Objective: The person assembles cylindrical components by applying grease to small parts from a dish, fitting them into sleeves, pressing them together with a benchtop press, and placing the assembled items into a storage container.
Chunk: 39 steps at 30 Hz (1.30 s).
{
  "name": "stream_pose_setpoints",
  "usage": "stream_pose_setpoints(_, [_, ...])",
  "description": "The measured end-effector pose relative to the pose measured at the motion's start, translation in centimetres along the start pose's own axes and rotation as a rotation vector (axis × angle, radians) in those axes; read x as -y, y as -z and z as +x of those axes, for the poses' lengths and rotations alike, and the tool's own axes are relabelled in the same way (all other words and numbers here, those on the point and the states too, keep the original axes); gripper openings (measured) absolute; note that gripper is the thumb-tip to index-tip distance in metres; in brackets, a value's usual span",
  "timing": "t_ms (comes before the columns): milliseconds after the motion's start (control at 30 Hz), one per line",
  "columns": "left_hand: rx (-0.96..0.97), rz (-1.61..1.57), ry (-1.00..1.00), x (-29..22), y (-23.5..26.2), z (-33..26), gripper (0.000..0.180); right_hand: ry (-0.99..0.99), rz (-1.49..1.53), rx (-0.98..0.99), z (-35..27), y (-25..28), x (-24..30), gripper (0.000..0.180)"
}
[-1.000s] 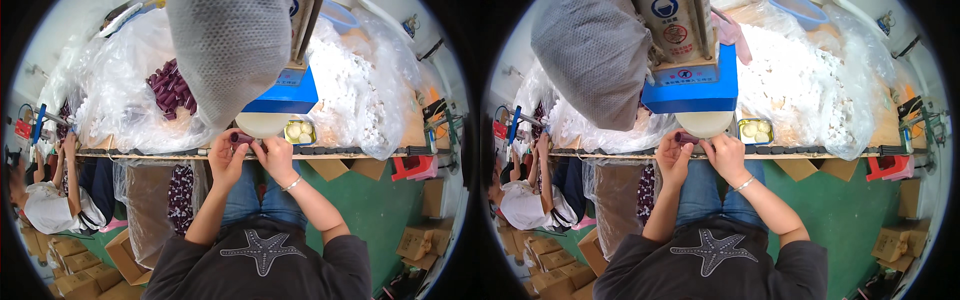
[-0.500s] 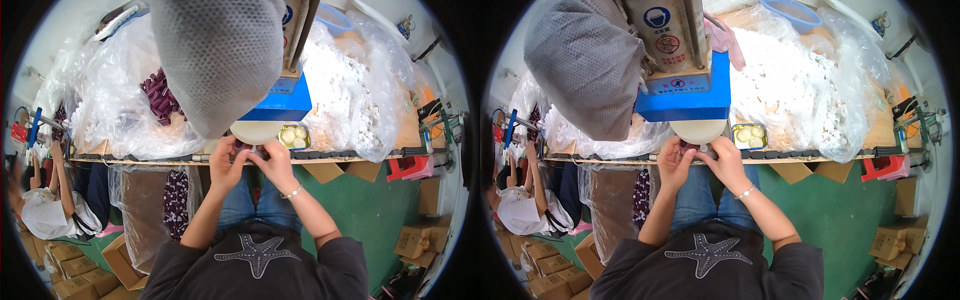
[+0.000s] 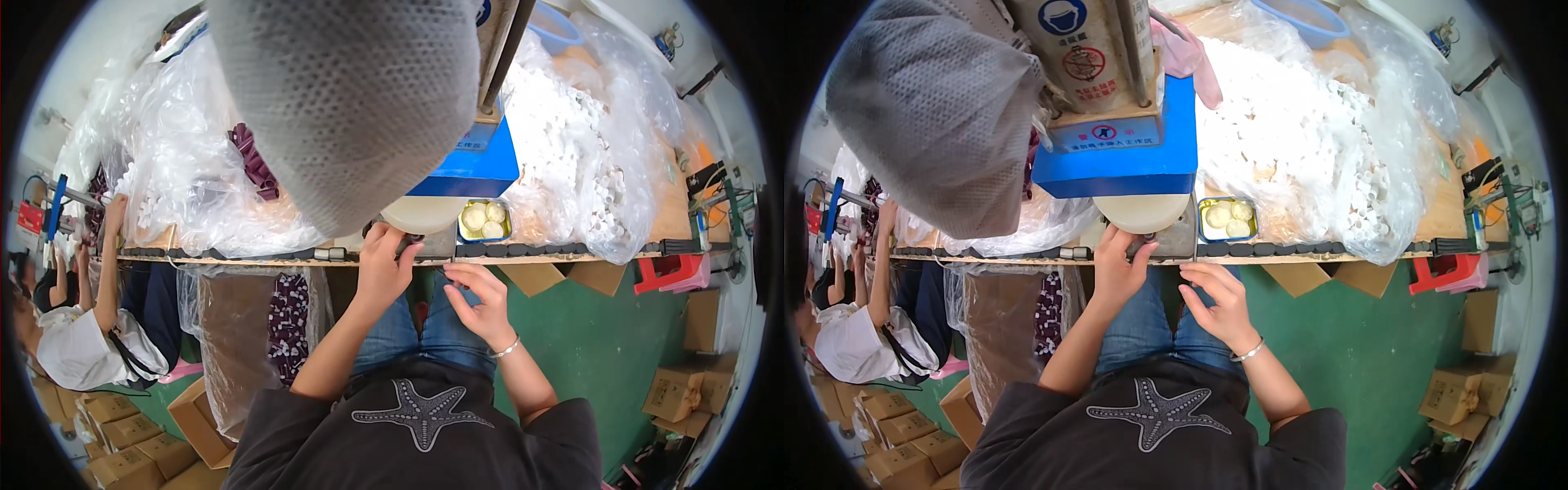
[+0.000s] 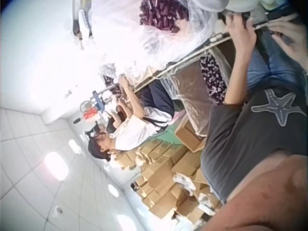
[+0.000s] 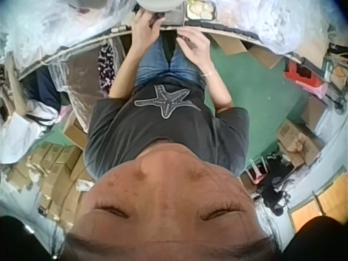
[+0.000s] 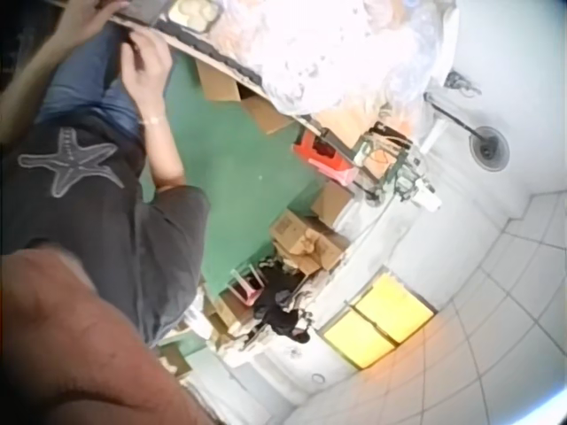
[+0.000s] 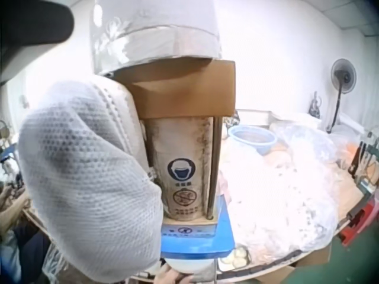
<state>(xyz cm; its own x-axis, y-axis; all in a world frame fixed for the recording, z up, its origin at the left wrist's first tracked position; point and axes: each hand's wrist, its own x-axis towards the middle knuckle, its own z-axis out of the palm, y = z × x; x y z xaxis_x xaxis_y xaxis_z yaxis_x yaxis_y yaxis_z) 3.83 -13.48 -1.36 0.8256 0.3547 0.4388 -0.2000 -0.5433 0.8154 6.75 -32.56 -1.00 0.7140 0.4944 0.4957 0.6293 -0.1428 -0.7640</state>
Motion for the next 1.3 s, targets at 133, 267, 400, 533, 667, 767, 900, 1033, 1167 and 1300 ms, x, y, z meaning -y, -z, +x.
stream_pose_setpoints(133, [0.064,-0.071,0.062,0.4,0.7,0.3,0.025,-0.079,0.031,0.026,-0.3,0.0,0.3,0.020])
stream_pose_setpoints(267, [0.245,0.009,-0.039,1.1,2.0,1.3,0.038,-0.078,0.068,0.068,-0.4,0.6,-0.2,0.020])
stream_pose_setpoints(400, [0.341,0.125,-0.178,1.3,2.5,2.0,0.035,-0.082,0.120,0.095,-0.7,1.4,-0.3,0.020])
stream_pose_setpoints(533, [0.395,0.244,-0.185,0.9,2.3,2.3,0.033,-0.104,0.063,0.093,-0.1,3.3,-0.2,0.021])
stream_pose_setpoints(667, [0.356,0.259,-0.128,1.5,2.7,1.7,0.037,0.016,-0.189,-0.127,2.6,7.8,-1.9,0.017])
stream_pose_setpoints(767, [0.312,0.226,-0.174,2.0,2.4,1.4,0.036,-0.231,-0.355,-0.498,4.1,14.0,-6.3,0.012])
stream_pose_setpoints(900, [0.267,0.202,-0.190,2.2,2.0,1.5,0.035,-0.394,-0.839,-0.445,3.9,22.4,-11.4,0.013])
stream_pose_setpoints(1033, [0.213,0.179,-0.212,1.9,1.8,1.3,0.041,-0.287,-1.030,-0.089,2.8,25.4,-13.9,0.011])
stream_pose_setpoints(1167, [0.092,0.119,-0.159,0.8,1.2,1.4,0.032,-0.411,-1.035,-0.036,3.9,24.9,-13.6,0.007])
stream_pose_setpoints(1300, [0.036,0.140,-0.153,0.6,0.6,1.2,0.025,-0.402,-1.220,0.012,4.0,24.7,-13.6,0.007])
